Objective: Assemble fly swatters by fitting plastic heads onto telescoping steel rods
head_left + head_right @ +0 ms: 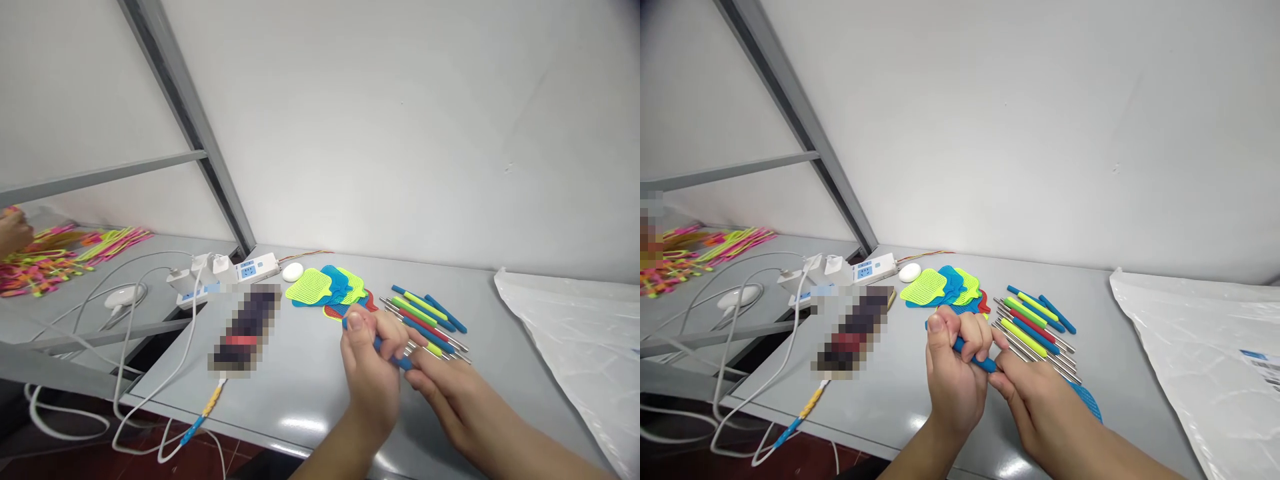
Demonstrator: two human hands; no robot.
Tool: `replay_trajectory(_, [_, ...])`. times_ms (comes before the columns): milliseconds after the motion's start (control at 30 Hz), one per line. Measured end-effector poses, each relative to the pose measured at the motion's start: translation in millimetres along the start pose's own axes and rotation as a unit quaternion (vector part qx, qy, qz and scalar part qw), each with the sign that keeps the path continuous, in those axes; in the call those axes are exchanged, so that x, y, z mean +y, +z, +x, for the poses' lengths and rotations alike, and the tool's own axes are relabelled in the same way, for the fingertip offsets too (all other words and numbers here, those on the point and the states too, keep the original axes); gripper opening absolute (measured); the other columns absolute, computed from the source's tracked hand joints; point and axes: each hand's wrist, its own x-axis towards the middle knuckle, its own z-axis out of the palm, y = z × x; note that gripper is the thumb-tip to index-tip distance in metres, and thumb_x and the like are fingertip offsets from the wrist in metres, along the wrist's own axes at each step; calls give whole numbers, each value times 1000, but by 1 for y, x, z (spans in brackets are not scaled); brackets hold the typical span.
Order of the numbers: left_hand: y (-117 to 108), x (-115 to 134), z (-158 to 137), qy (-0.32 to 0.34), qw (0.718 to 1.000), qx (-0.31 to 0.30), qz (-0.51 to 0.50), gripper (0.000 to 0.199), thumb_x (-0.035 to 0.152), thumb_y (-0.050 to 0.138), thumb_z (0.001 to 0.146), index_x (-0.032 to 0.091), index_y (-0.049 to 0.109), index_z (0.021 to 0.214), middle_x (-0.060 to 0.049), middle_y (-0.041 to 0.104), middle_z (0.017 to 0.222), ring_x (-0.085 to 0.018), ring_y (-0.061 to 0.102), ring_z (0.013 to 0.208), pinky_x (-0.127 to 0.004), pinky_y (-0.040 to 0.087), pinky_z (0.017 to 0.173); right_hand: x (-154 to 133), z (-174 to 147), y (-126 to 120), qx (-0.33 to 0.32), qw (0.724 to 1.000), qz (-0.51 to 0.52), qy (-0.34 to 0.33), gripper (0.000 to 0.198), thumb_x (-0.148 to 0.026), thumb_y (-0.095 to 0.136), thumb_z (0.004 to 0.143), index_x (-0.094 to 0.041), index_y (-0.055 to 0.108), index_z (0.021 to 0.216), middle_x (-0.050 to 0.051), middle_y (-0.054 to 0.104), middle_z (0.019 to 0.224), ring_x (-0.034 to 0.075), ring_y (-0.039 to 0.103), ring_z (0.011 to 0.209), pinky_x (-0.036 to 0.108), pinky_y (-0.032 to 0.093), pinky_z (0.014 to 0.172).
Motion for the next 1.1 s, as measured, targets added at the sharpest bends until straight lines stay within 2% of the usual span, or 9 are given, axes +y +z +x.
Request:
replay_trajectory(167, [1,-3,6,-32,998,7,-51,45,48,33,97,20,41,62,3,34,56,-12,40,54,-33,48,69,1,6,-12,-5,1000,-3,31,26,-36,32,98,-24,52,87,4,61,81,18,56,71,31,45,64])
replay_trajectory(267, [4,7,17,-72,989,29,-122,35,44,38,97,20,41,71,4,34,62,-10,39,55,-28,47,63,-4,13,-29,-66,992,74,74,29,-41,34,98,-23,50,83,2,60,81,16,55,73,30,44,66])
replay_trajectory(333, [5,15,27,-102,982,26,-159,31,40,41,96,20,41,74,5,31,64,-8,33,51,-23,41,53,-7,19,-38,-158,964,192,90,33,-44,32,99,-21,49,82,0,59,74,14,54,68,28,44,66])
replay_trajectory(400, [5,22,38,-132,974,19,-184,29,41,42,96,20,43,77,6,28,63,-6,29,48,-19,34,45,-8,24,-39,-222,917,320,91,35,-46,32,99,-20,50,83,-1,56,67,13,55,65,28,44,66])
replay_trajectory(467, [3,25,48,-163,966,20,-201,30,45,40,96,20,45,79,6,26,62,-6,26,45,-18,26,40,-7,27,-32,-227,878,410,94,36,-47,35,98,-19,50,82,-2,54,63,12,54,61,27,43,64])
replay_trajectory(533, [1,26,57,-195,958,22,-211,33,47,37,96,20,45,79,6,25,61,-6,24,44,-17,21,37,-5,29,-22,-204,862,452,105,35,-47,36,97,-19,48,80,-2,56,62,11,54,60,25,41,61])
replay_trajectory(667, [-4,22,70,-241,948,0,-206,36,46,35,97,19,42,74,7,24,58,-6,23,43,-18,23,39,-2,33,-8,-160,887,425,88,35,-47,34,98,-19,46,81,1,63,65,12,54,62,26,40,65])
replay_trajectory(867, [-5,9,79,-175,966,41,-185,42,52,36,96,20,35,68,8,18,55,-6,20,41,-21,30,45,-4,41,-10,-62,949,281,131,39,-48,36,96,-20,45,71,-5,48,49,10,39,47,23,33,51])
replay_trajectory(1100, [-6,3,73,-144,972,71,-173,40,50,36,96,20,37,69,9,19,54,-6,23,41,-24,40,55,-9,40,-4,-49,952,262,150,34,-44,38,95,-20,46,71,-6,43,48,9,36,45,21,29,46])
